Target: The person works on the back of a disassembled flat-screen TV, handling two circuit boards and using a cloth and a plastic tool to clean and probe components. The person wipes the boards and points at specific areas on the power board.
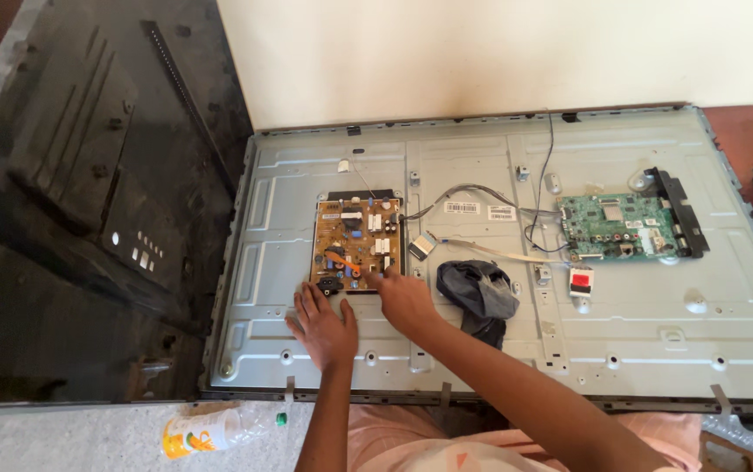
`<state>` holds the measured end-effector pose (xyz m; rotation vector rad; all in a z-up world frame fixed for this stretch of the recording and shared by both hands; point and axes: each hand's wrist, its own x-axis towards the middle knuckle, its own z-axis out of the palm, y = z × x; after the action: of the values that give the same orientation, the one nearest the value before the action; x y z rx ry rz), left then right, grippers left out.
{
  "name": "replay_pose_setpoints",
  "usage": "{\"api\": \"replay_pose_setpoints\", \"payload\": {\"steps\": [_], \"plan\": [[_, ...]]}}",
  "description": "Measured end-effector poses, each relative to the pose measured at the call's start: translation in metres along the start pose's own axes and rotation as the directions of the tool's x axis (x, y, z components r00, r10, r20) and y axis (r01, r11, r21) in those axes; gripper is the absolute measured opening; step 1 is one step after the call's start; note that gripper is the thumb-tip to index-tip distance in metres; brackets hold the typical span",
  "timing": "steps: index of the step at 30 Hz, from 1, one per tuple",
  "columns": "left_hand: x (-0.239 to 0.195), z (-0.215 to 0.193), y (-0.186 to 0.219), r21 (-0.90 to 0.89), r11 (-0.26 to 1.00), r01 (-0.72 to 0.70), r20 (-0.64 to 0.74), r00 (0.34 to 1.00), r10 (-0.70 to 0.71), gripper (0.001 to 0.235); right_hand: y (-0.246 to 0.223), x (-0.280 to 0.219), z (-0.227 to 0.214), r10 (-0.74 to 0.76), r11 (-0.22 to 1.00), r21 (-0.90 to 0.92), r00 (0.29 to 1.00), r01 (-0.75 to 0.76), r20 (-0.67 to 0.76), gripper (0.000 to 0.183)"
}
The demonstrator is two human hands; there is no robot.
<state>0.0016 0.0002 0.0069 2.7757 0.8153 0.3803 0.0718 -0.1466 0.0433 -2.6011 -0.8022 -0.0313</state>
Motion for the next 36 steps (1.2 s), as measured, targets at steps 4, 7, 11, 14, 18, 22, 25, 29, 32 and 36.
{"api": "replay_pose_setpoints", "payload": {"steps": [4, 7, 11, 14, 18, 22, 25, 29, 32, 36], "plan": [[-0.001, 0.004, -0.001, -0.008, 1.0, 0.004, 0.004, 1.0, -0.004, 0.076, 0.004, -0.016, -0.005, -0.014, 1.0, 0.019, 1.0, 0.014, 0.001, 0.065], [-0.001, 0.005, -0.003, -0.003, 1.0, 0.001, -0.002, 1.0, -0.001, 0.077, 0.01, -0.025, -0.013, 0.081, 0.997, -0.019, 0.981, -0.079, 0.175, 0.066], [-0.001, 0.005, -0.003, -0.012, 1.0, -0.002, -0.004, 1.0, 0.002, 0.076, 0.009, -0.007, -0.006, -0.009, 0.999, 0.038, 1.0, 0.009, 0.003, 0.065], [-0.002, 0.003, -0.002, -0.011, 1.0, -0.014, -0.01, 1.0, 0.014, 0.076, -0.004, 0.019, 0.01, 0.009, 1.0, 0.001, 0.998, -0.009, 0.055, 0.069], [-0.001, 0.001, 0.0, -0.023, 1.0, -0.002, 0.015, 1.0, 0.003, 0.076, -0.009, 0.022, 0.012, -0.073, 0.997, -0.012, 0.997, 0.073, -0.014, 0.075], [-0.002, 0.004, -0.002, -0.027, 1.0, -0.011, -0.007, 1.0, 0.011, 0.076, -0.003, 0.001, -0.002, -0.001, 1.0, -0.007, 0.993, 0.002, 0.115, 0.071], [-0.001, 0.004, -0.002, -0.023, 1.0, -0.01, -0.011, 1.0, 0.01, 0.076, -0.006, 0.002, -0.013, 0.033, 0.999, -0.015, 0.981, -0.03, 0.189, 0.068], [0.0, 0.004, -0.002, -0.025, 1.0, -0.018, -0.034, 0.999, 0.017, 0.076, -0.015, 0.027, -0.018, -0.061, 0.996, -0.052, 0.986, 0.07, 0.153, 0.071], [-0.002, 0.004, -0.002, -0.04, 0.999, -0.015, -0.033, 0.999, 0.014, 0.076, -0.018, 0.033, -0.014, -0.024, 0.996, -0.074, 0.978, 0.04, 0.205, 0.064], [0.0, 0.004, -0.003, -0.016, 1.0, -0.021, -0.029, 0.999, 0.02, 0.076, -0.01, 0.023, -0.013, -0.108, 0.994, 0.048, 0.987, 0.103, 0.122, 0.067]]}}
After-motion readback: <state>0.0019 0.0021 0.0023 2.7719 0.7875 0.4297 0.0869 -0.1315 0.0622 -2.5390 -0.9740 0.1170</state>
